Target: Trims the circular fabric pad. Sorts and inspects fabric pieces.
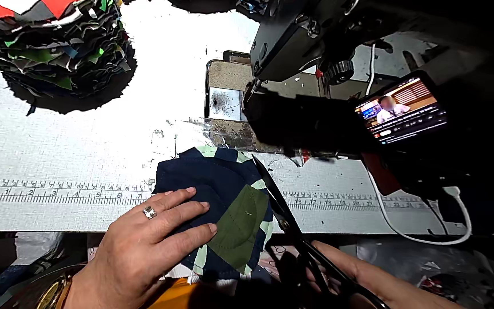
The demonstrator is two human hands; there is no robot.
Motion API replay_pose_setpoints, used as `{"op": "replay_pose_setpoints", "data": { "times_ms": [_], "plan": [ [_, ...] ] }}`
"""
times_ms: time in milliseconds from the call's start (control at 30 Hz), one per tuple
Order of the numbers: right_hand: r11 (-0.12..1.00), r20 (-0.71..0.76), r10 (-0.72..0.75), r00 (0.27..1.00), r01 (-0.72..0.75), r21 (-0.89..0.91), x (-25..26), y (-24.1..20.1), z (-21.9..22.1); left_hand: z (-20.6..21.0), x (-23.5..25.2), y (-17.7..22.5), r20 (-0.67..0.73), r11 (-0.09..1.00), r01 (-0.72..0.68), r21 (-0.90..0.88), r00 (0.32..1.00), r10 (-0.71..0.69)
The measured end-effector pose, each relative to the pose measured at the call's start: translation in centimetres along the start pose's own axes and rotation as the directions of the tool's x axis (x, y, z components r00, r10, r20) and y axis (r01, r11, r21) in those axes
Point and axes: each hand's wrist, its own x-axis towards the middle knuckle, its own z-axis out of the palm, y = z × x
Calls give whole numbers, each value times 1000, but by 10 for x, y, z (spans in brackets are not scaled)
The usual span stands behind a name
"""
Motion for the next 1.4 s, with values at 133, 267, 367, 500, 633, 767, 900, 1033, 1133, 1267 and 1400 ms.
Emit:
{"op": "replay_pose_setpoints", "data": {
  "times_ms": [133, 267, 367, 500, 633, 767, 900, 1033, 1133, 1267, 1400],
  "plan": [
    [994, -71, 12, 997, -4, 107, 0, 0, 5, 0, 1, 1, 3, 1000, -3, 23, 1000, 2],
    [996, -143, 48, 989, -36, 85, -2, -3, 11, 0, 2, 1, 1, 1000, 1, 24, 1000, -1],
    [1000, -85, -3, 996, 2, -15, -4, 1, 8, 0, 3, -1, 1, 1000, 2, 3, 1000, -2],
    [994, -53, 3, 999, -9, -107, -6, 0, 4, -1, 3, -2, -4, 998, 17, -58, 1000, -17],
    [985, -100, 11, 995, -28, -172, -5, -4, 6, 0, 2, -2, -10, 996, 14, -88, 1000, -15],
    [992, -121, 3, 993, -18, -129, -3, -3, 10, 0, 2, -1, -8, 997, 20, -79, 1000, -20],
    [997, -148, 7, 989, -17, -70, -5, -3, 15, 0, 3, -2, 8, 999, 12, -45, 1000, -11],
    [998, -183, 22, 983, -32, -52, -6, -7, 18, -4, 7, -3, 30, 1000, -7, -20, 1000, 8],
    [997, -219, 50, 974, -62, -51, -7, -12, 21, -11, 12, -5, 91, 999, -34, 16, 995, 32],
    [997, -198, 55, 979, -64, -43, -7, -9, 18, -10, 16, 2, 117, 990, -61, 127, 992, 46],
    [994, -124, 33, 992, -45, -101, -7, -5, 14, 0, 7, 9, 97, 978, -64, 196, 994, 45]
  ]
}}
